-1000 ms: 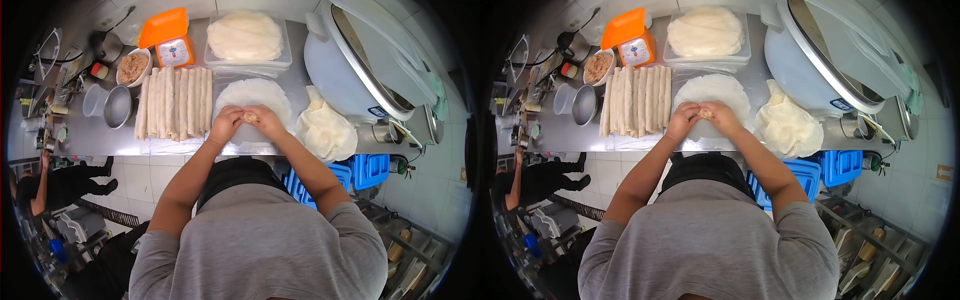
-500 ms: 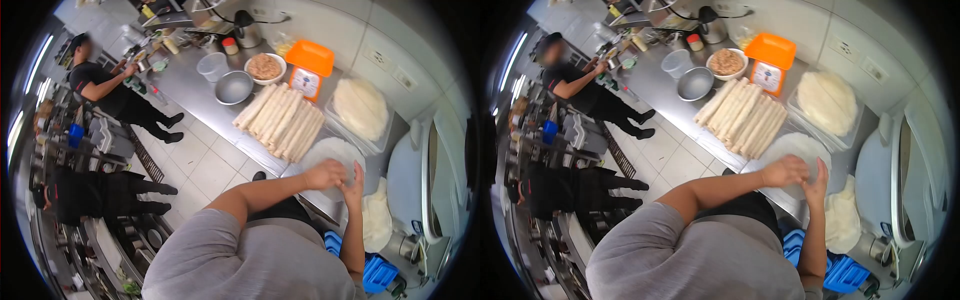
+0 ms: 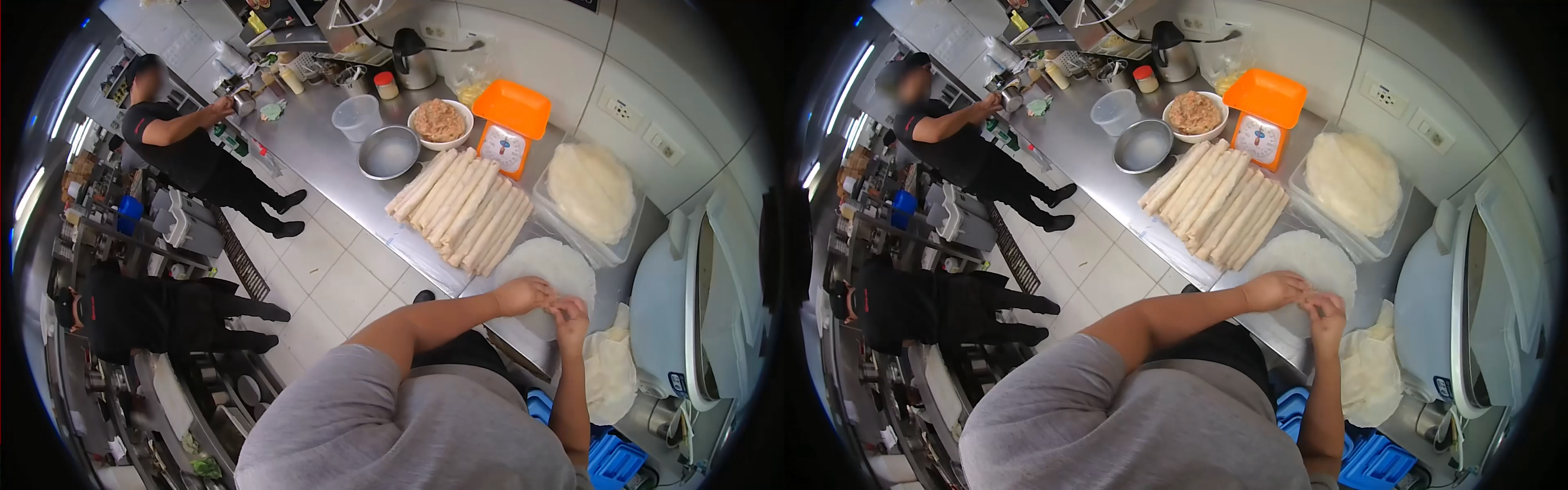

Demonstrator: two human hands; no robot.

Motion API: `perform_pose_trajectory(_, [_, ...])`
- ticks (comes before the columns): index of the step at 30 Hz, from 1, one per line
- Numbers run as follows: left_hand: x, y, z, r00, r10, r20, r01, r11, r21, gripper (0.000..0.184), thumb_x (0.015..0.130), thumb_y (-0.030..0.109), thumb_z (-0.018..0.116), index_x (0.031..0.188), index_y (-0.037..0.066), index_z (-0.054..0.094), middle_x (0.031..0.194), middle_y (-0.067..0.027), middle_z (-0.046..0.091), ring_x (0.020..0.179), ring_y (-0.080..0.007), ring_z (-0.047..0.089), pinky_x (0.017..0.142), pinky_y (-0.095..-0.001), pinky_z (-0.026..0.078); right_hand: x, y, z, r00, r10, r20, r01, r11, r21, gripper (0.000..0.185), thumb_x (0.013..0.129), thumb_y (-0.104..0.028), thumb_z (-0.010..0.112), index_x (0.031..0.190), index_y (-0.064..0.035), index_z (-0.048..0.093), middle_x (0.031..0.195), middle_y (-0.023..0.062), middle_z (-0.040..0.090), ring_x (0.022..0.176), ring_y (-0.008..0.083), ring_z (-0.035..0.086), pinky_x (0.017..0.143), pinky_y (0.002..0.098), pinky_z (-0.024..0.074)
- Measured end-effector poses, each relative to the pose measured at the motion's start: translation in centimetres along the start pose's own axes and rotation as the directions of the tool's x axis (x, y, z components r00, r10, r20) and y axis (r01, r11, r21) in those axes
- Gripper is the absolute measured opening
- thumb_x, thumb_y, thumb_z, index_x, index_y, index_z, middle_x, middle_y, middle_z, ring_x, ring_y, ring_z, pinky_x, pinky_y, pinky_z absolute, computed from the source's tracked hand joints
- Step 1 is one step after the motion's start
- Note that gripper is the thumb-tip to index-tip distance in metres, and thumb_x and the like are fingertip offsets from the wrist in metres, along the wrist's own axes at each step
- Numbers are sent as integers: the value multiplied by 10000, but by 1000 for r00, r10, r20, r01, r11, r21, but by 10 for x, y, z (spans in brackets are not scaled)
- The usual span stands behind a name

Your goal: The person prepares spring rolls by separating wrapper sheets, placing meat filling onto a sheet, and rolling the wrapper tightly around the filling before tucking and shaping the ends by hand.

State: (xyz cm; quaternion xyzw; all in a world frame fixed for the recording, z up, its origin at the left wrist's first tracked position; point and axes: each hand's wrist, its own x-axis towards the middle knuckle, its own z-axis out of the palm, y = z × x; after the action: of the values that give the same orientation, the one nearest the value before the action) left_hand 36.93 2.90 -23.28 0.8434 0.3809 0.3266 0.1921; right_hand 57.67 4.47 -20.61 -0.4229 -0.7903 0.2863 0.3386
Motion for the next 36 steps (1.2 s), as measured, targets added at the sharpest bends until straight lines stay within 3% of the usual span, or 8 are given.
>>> perform_pose_trajectory(4, [5,19,0,957,-139,-253,133,990,-42,307,766,128,641,1066,71,666,1085,-98,652,1057,-292,582,975,-378,432,11,-43,1,998,3,-69,-4,1000,-25,470,669,-21,736,1123,-24,619,994,128,663,986,365,590,880,426,467])
perform_pose_trajectory(9, [6,-30,41,997,-76,26,71,985,158,327,716,128,670,1040,84,672,958,-104,652,935,-295,578,893,-416,441,-5,20,21,993,-56,100,71,986,-149,608,691,-34,725,1268,-33,534,1148,181,620,1021,366,588,893,431,466])
perform_pose_trajectory(13, [6,-5,3,998,-52,-26,50,995,-85,355,751,155,728,1098,102,679,1056,-101,666,984,-312,597,902,-399,468,-8,-1,2,985,154,77,-153,988,-24,508,752,-109,717,1231,-39,563,1102,163,645,1001,370,596,894,422,468])
perform_pose_trajectory(14, [3,2,-1,984,-171,-49,169,984,-51,432,747,190,755,1158,100,661,1136,-100,661,1053,-311,595,928,-391,476,-8,-2,0,994,106,13,-106,994,4,509,749,-105,729,1230,-52,571,1093,150,653,989,356,606,879,401,479])
perform_pose_trajectory(21, [20,5,14,998,-12,-68,15,999,44,200,794,196,694,967,103,732,1057,-49,699,966,-236,638,914,-360,479,-15,25,-15,994,-101,31,101,995,-7,395,772,-74,698,1161,-108,639,1070,131,660,966,294,616,849,388,479])
perform_pose_trajectory(24, [29,8,11,999,12,-40,-11,999,41,217,786,197,711,981,105,729,1018,-38,705,941,-241,639,886,-358,491,-17,1,-25,979,204,6,-204,978,31,349,765,-62,701,1109,-91,658,999,110,674,925,300,620,804,373,488])
perform_pose_trajectory(30, [43,15,19,998,59,7,-60,994,93,236,773,227,726,969,95,728,993,-29,706,892,-244,631,859,-352,495,-22,11,-31,980,190,-60,-177,968,180,325,749,-66,715,1070,-76,665,961,105,666,897,309,610,791,354,505])
perform_pose_trajectory(36, [47,24,32,1000,-17,16,16,999,50,277,762,214,743,1004,84,713,1020,-42,697,913,-251,621,858,-343,491,-34,49,-24,990,-19,-139,5,994,-106,274,736,-125,745,996,-55,696,946,115,664,886,286,624,787,344,510])
